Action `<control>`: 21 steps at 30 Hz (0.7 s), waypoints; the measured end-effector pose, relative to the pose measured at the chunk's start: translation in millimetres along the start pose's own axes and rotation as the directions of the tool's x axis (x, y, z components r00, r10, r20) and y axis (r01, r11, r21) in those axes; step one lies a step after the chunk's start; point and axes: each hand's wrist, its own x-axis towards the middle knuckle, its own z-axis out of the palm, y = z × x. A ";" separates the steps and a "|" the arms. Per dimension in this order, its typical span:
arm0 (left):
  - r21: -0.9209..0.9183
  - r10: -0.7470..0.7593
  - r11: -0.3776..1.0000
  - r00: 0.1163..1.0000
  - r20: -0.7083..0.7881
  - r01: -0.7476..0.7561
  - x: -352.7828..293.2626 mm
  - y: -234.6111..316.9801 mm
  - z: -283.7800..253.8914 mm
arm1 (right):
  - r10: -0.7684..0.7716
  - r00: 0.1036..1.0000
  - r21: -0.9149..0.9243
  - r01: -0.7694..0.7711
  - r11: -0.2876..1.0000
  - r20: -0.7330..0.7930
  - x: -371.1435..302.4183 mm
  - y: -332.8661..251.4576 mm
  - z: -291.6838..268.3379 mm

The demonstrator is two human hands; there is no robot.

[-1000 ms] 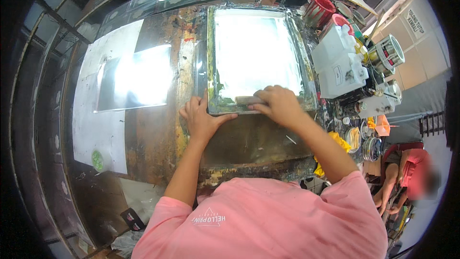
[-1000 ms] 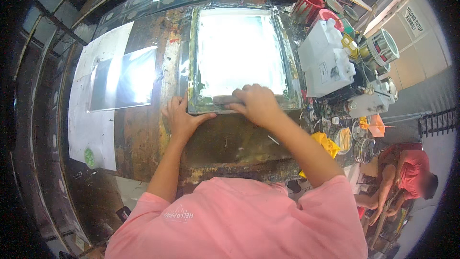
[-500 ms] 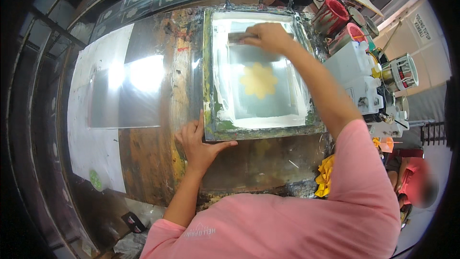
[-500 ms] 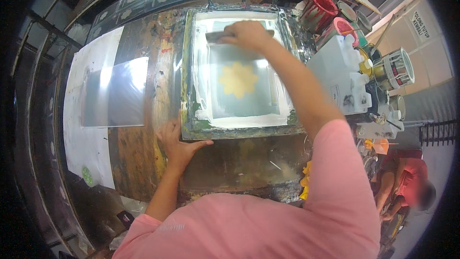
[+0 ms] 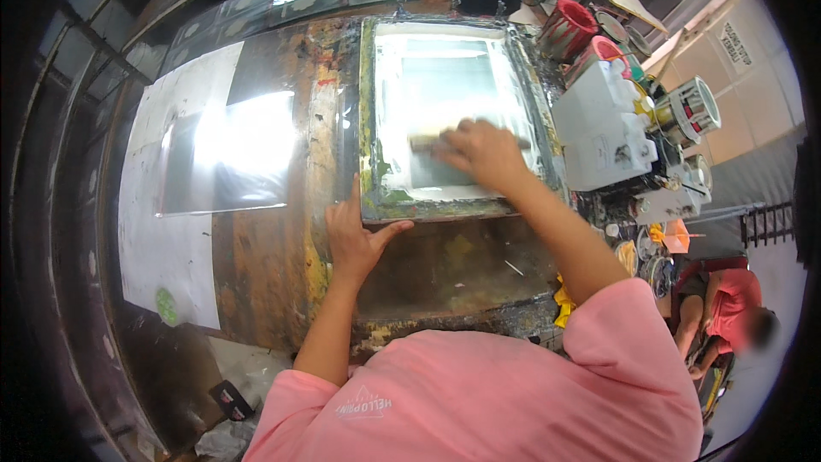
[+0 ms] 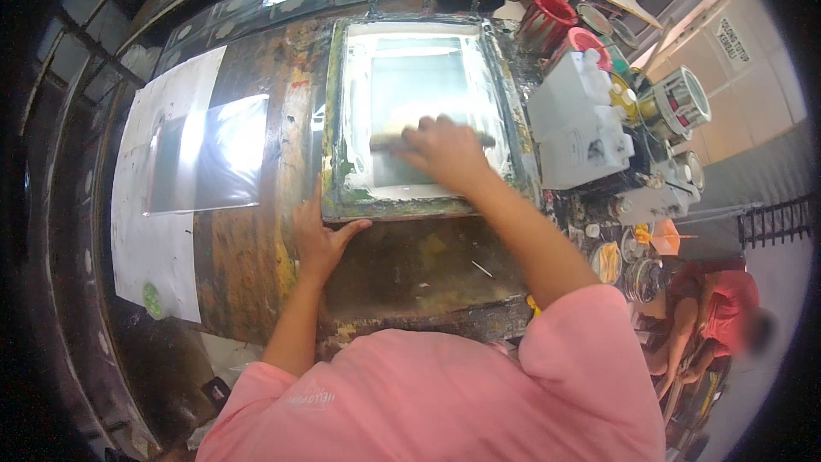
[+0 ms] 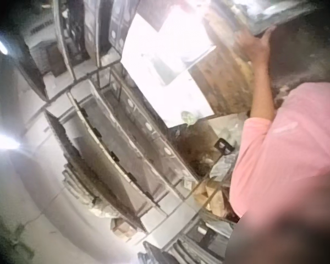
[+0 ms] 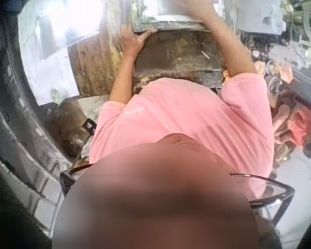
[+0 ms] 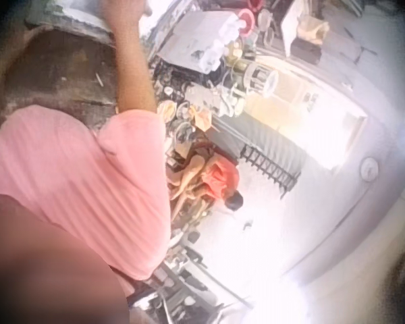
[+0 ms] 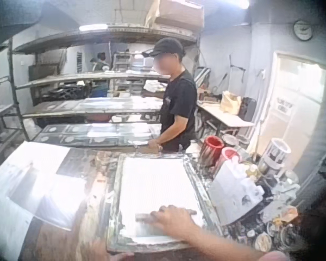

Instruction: The person uses a squeegee to spread white ink across a screen printing frame placed over a transparent sheet. They repeatedly pull the ink across the mesh to transfer a flower design onto the sheet below.

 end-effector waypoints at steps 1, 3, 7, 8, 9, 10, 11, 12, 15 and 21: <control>-0.003 -0.005 1.000 1.000 -0.003 0.005 -3.0 -0.4 -1.9 | -0.012 1.000 0.045 0.011 0.999 0.021 -23.4 -16.2 -13.0; -0.026 -0.066 0.997 0.997 0.030 0.067 -10.0 3.1 -6.5 | 0.024 0.992 0.042 -0.030 0.999 0.126 -53.4 -45.2 -33.7; -0.300 -0.154 0.941 0.988 0.025 0.154 -12.5 33.7 -20.8 | -0.005 1.000 0.036 0.006 0.999 -0.002 -67.0 -62.8 -75.9; -0.426 -0.206 0.881 0.977 0.048 0.206 -6.6 45.0 -25.0 | -0.012 0.999 0.024 0.013 1.000 -0.035 -67.6 -64.4 -86.3; -0.538 -0.186 0.831 0.982 -0.028 0.142 -0.3 56.9 -30.8 | -0.028 0.998 0.015 0.029 0.999 -0.064 -68.7 -65.7 -97.8; -0.650 -0.224 0.745 0.974 -0.035 0.148 9.2 68.9 -35.7 | -0.043 0.995 0.005 0.044 0.999 -0.093 -66.2 -66.3 -109.3; -0.748 -0.271 0.645 0.962 -0.034 0.155 16.7 79.8 -41.9 | -0.049 0.982 -0.094 0.032 0.995 -0.184 -62.2 -70.3 -118.1; -0.740 -0.247 0.665 0.964 -0.095 0.097 28.4 86.9 -47.4 | -0.065 0.947 -0.133 0.024 0.991 -0.314 -56.6 -73.1 -127.4; -0.686 -0.127 0.726 0.972 -0.197 -0.044 54.6 91.7 -57.1 | -0.129 0.826 -0.217 0.008 0.976 -0.548 -10.1 -63.1 -160.1; 0.425 -0.021 0.903 0.984 0.176 -0.057 11.3 68.7 -26.9 | -0.151 0.779 -0.171 0.057 0.984 -0.609 56.1 -29.3 -214.5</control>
